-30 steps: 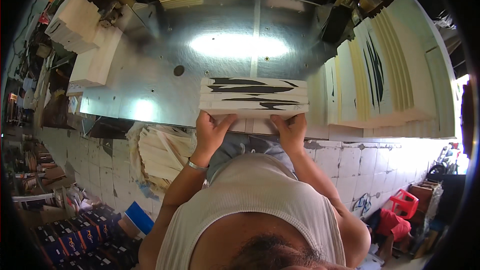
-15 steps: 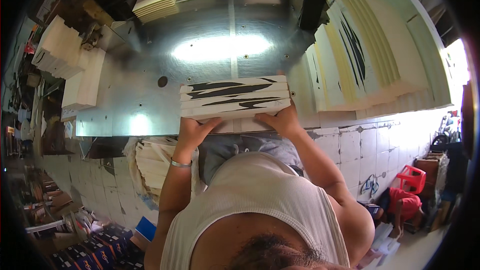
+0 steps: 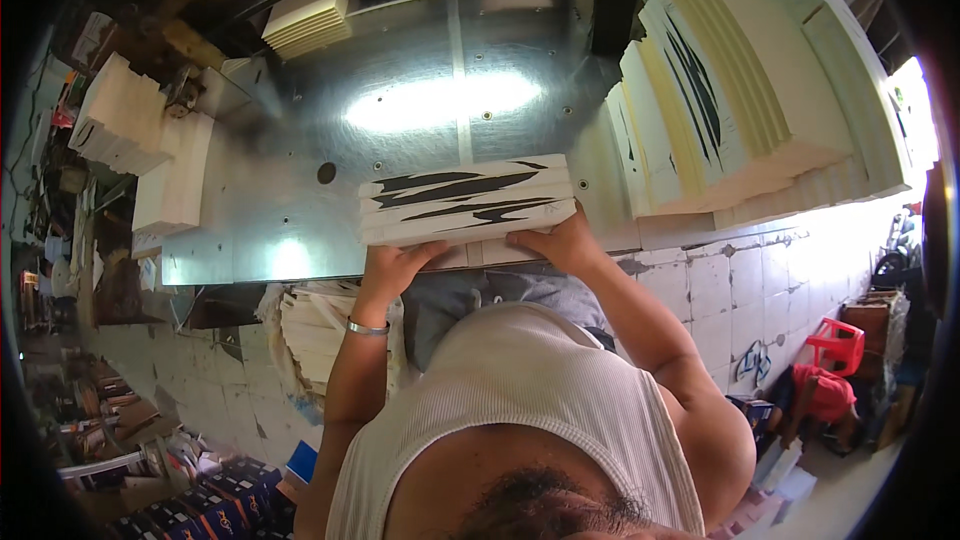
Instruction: The person organizes stacks of paper by hand on a metal work surface, aligns them against the guides of a large industrial paper cutter, and uses a handheld piece of scrap paper to clear waste strips into a bin.
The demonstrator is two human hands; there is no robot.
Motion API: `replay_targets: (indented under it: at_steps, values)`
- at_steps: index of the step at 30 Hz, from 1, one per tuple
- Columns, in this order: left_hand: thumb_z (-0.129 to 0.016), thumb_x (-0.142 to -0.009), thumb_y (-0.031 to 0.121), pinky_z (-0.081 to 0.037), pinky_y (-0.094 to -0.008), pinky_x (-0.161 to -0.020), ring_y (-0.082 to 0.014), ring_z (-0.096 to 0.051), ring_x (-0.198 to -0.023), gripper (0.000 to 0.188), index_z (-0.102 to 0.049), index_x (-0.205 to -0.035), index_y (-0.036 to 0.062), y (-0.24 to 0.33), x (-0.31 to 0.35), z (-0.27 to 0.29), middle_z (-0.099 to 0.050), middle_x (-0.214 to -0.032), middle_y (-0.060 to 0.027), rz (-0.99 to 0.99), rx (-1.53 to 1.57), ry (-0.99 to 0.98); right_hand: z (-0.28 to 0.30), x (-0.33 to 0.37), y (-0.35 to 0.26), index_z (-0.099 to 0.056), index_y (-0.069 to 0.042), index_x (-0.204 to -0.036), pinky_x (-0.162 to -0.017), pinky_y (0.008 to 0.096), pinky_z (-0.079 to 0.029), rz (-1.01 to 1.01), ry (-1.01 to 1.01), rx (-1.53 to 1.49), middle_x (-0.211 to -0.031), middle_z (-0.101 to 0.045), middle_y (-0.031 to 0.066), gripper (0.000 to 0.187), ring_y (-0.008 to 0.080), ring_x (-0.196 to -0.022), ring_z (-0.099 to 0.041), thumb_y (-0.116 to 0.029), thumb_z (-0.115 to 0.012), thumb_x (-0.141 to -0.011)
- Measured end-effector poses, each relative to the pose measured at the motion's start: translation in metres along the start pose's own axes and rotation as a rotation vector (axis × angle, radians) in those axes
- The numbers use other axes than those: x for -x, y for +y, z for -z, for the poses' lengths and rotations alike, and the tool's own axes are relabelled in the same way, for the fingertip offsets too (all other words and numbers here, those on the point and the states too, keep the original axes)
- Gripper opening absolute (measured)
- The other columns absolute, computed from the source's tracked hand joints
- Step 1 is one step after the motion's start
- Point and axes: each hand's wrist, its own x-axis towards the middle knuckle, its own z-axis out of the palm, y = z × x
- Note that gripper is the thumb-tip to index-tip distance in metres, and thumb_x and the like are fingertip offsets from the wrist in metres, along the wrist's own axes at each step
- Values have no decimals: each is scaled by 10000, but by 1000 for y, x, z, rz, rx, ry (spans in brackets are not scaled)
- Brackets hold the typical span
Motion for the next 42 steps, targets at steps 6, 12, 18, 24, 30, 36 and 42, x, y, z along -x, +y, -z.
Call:
replay_targets:
  at_steps: [6,12,18,24,30,36,42]
  values:
    - [-872,-855,215,-523,-344,-967,-189,-662,-1084,477,-682,-1228,-15,2,0,0,-732,-1170,-77,87,75,-24,1,1,6,-460,-49,-1406,-1042,403,-501,27,5,4,-1299,-634,160,844,275,-1222,-614,-104,-928,-706]
    - [-866,-839,164,-523,-347,-976,-192,-659,-1112,550,-642,-1312,-5,-3,5,8,-720,-1192,-94,55,123,11,-1,1,-1,-474,-60,-1368,-1015,414,-525,40,21,30,-1258,-656,149,809,293,-1206,-631,-114,-932,-703]
    - [-928,-725,225,-513,-356,-992,-189,-647,-1117,955,-445,-1528,41,65,-25,33,-684,-1194,-87,-115,278,109,0,1,-3,-488,-70,-1347,-1004,399,-530,30,31,-12,-1236,-670,139,769,283,-1196,-643,-89,-917,-710]
    - [-925,-624,232,-501,-405,-996,-284,-662,-1055,1079,-415,-1564,85,127,-48,70,-687,-1141,-124,-214,-585,-197,-2,0,-4,-486,-67,-1366,-995,389,-532,48,17,-115,-1231,-671,135,789,262,-1189,-642,-57,-908,-699]
    - [-871,-713,265,-525,-433,-938,-354,-664,-1048,943,-445,-1541,118,157,-76,14,-687,-1175,-154,-292,-719,-343,-1,-1,3,-474,-41,-1391,-1002,390,-527,44,-9,-96,-1250,-663,131,818,245,-1189,-637,-40,-904,-696]
    - [-834,-774,275,-539,-438,-889,-337,-678,-1014,842,-474,-1526,151,155,-87,-31,-677,-1120,-118,-361,-644,-408,-4,0,9,-467,-27,-1400,-1014,382,-523,102,17,-107,-1289,-658,120,802,230,-1180,-639,-51,-894,-722]
    - [-839,-773,303,-563,-421,-836,-310,-691,-1020,812,-509,-1507,194,155,-92,-36,-680,-1131,-99,-333,-651,-491,-2,3,7,-485,-20,-1385,-970,371,-545,99,-6,-119,-1255,-667,114,742,221,-1144,-652,-65,-886,-763]
